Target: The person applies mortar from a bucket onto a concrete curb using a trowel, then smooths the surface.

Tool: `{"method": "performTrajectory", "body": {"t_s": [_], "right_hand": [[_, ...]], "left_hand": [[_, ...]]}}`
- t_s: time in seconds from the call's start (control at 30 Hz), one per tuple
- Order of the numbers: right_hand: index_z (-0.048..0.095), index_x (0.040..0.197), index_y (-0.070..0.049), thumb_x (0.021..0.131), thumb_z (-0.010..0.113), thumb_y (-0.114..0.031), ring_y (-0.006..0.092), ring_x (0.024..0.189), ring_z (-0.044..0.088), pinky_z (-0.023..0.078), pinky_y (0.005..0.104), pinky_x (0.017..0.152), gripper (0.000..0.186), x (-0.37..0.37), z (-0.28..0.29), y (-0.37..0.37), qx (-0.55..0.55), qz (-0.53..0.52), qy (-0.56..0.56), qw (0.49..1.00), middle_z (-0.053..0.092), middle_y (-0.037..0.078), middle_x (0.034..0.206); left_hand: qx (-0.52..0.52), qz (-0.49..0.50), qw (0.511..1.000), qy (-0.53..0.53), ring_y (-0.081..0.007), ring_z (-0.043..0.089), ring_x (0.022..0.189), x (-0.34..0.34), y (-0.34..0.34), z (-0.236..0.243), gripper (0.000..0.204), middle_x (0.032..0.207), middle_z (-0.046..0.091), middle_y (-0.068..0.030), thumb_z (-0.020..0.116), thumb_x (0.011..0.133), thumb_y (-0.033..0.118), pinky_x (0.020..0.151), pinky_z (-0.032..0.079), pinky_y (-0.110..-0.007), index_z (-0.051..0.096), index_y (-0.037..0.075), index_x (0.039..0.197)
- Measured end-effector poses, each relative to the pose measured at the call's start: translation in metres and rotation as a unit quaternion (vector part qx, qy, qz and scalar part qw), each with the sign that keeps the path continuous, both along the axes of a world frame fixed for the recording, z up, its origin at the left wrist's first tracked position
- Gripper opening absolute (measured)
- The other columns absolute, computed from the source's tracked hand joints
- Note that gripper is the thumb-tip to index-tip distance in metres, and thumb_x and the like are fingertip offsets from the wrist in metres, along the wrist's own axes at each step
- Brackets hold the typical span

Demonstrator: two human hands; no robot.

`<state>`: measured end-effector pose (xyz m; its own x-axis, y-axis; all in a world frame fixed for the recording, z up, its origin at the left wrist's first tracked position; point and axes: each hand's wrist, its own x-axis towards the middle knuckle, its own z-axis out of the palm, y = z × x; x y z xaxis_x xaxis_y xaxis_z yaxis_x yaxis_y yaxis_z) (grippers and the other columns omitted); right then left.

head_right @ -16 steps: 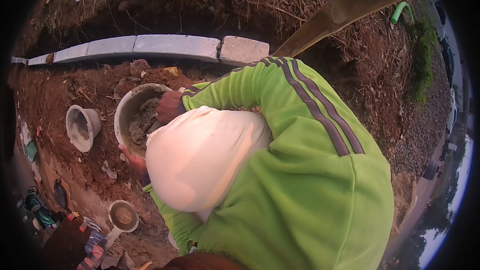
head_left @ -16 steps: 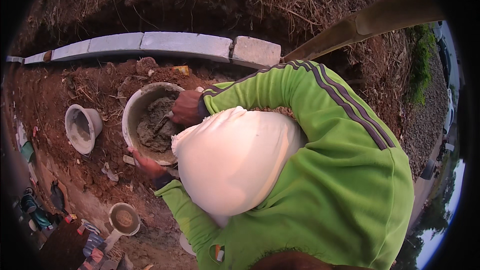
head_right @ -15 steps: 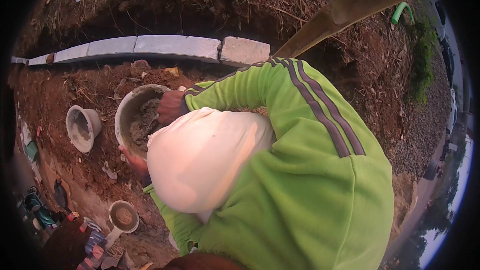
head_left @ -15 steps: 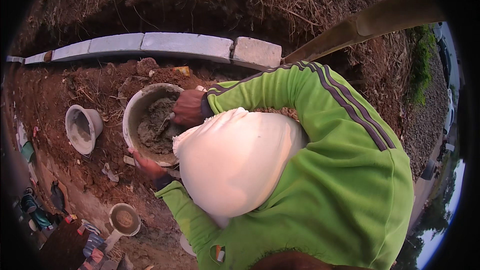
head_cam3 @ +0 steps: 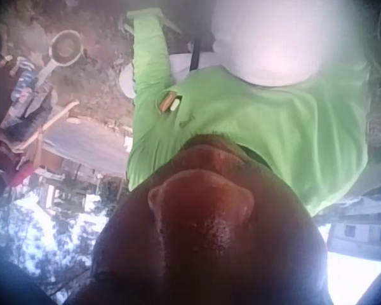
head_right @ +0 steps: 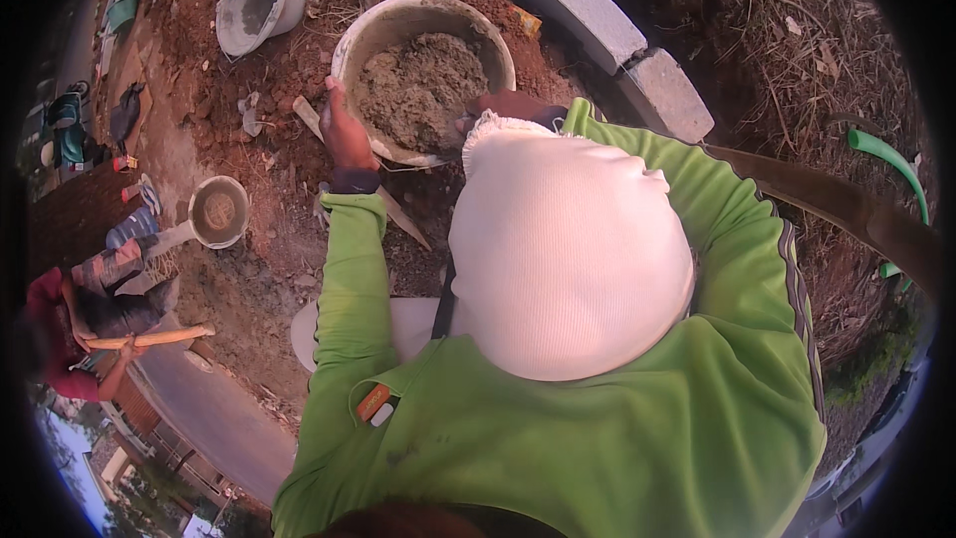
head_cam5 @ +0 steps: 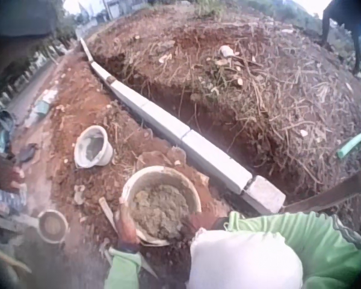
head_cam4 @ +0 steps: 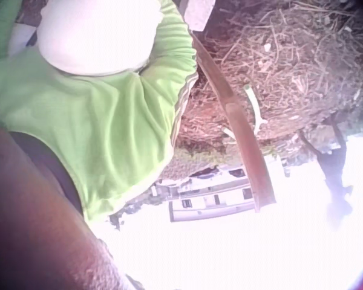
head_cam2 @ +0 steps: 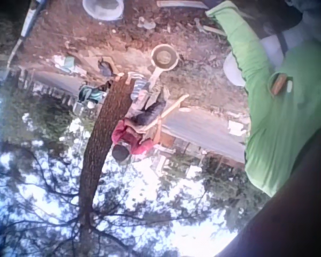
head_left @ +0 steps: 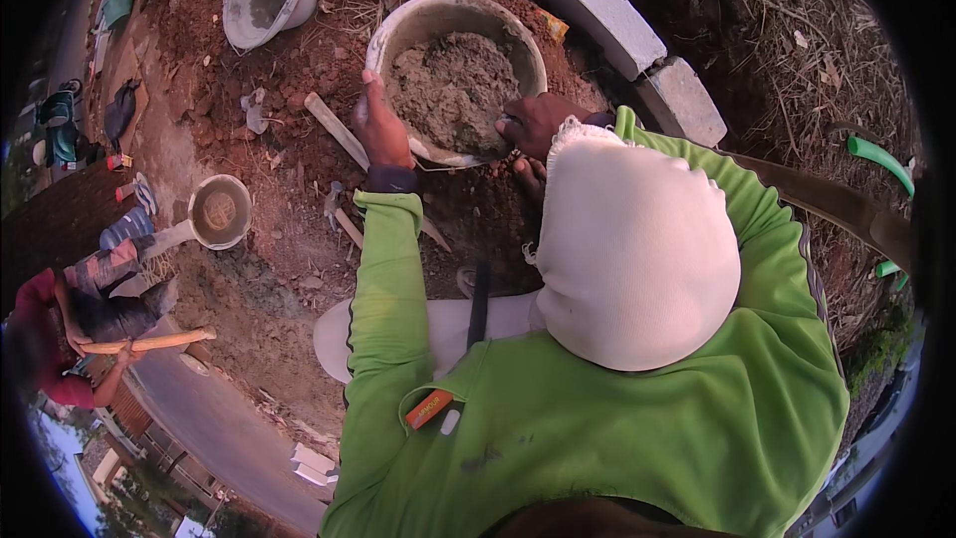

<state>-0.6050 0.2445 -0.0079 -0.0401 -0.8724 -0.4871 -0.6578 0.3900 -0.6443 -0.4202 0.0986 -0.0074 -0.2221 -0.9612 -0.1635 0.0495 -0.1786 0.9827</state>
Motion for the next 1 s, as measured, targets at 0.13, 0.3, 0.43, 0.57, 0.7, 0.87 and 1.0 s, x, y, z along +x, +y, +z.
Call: {"method": "performTrajectory", "body": {"t_s": [0.13,0.3,0.43,0.57,0.7,0.87,1.0], "right_hand": [[0.064,0.101,-0.003,0.099,0.051,-0.038,0.0430,0.088,0.067,0.051,0.0526,0.081,0.038,-0.029,-0.009,-0.001,-0.084,0.068,0.029,0.994,0.067,0.024,0.089],[0.066,0.104,0.000,0.103,0.043,-0.039,0.0427,0.104,0.063,0.048,0.0475,0.096,0.044,-0.010,0.002,-0.006,-0.073,0.153,0.002,0.986,0.066,0.027,0.105],[0.061,0.124,0.001,0.100,0.048,-0.044,0.0446,0.106,0.062,0.049,0.0465,0.095,0.052,-0.017,0.012,0.001,0.048,0.032,-0.175,0.983,0.061,0.027,0.120],[0.061,0.126,0.000,0.098,0.051,-0.051,0.0385,0.112,0.061,0.047,0.0459,0.098,0.059,-0.024,-0.028,0.034,-0.238,0.138,-0.130,0.953,0.061,0.024,0.126],[0.065,0.123,-0.002,0.100,0.047,-0.052,0.0290,0.108,0.063,0.046,0.0417,0.098,0.058,-0.042,-0.006,0.030,-0.047,-0.089,-0.263,0.960,0.067,0.018,0.116],[0.061,0.092,-0.003,0.103,0.050,-0.043,0.0160,0.066,0.053,0.046,0.0374,0.065,0.043,-0.103,0.069,0.059,-0.023,-0.325,-0.261,0.909,0.056,0.002,0.072],[0.062,0.103,-0.003,0.097,0.054,-0.044,0.0414,0.072,0.069,0.053,0.0491,0.067,0.042,-0.167,0.065,0.066,-0.203,-0.337,0.238,0.888,0.069,0.023,0.079]], "left_hand": [[0.060,0.057,0.995,0.047,-0.0197,0.058,0.112,0.001,0.013,0.003,0.055,0.123,0.063,-0.0148,0.051,0.103,0.040,0.101,0.041,-0.032,0.060,-0.009,0.125],[0.005,0.042,0.999,-0.013,-0.0227,0.056,0.120,-0.005,0.010,-0.008,0.056,0.133,0.059,-0.0178,0.049,0.104,0.036,0.107,0.038,-0.033,0.053,-0.011,0.134],[0.020,0.019,0.999,0.039,-0.0221,0.052,0.126,-0.007,0.006,-0.010,0.059,0.139,0.055,-0.0177,0.049,0.104,0.038,0.110,0.035,-0.032,0.050,-0.010,0.138],[0.009,-0.009,1.000,0.007,-0.0226,0.049,0.131,-0.011,0.004,-0.002,0.064,0.143,0.051,-0.0180,0.045,0.105,0.042,0.113,0.032,-0.034,0.046,-0.012,0.140],[-0.002,0.016,0.998,-0.064,-0.0242,0.039,0.140,0.001,-0.006,-0.014,0.066,0.155,0.037,-0.0160,0.039,0.106,0.043,0.118,0.026,-0.035,0.031,-0.005,0.152],[0.054,-0.001,0.999,-0.004,-0.0235,0.044,0.135,0.015,-0.017,-0.021,0.067,0.150,0.043,-0.0138,0.043,0.104,0.048,0.114,0.031,-0.036,0.037,-0.002,0.149],[0.053,-0.012,0.998,-0.023,-0.0234,0.043,0.136,0.008,-0.013,-0.008,0.067,0.152,0.041,-0.0129,0.043,0.105,0.047,0.114,0.031,-0.036,0.035,-0.002,0.150]]}}
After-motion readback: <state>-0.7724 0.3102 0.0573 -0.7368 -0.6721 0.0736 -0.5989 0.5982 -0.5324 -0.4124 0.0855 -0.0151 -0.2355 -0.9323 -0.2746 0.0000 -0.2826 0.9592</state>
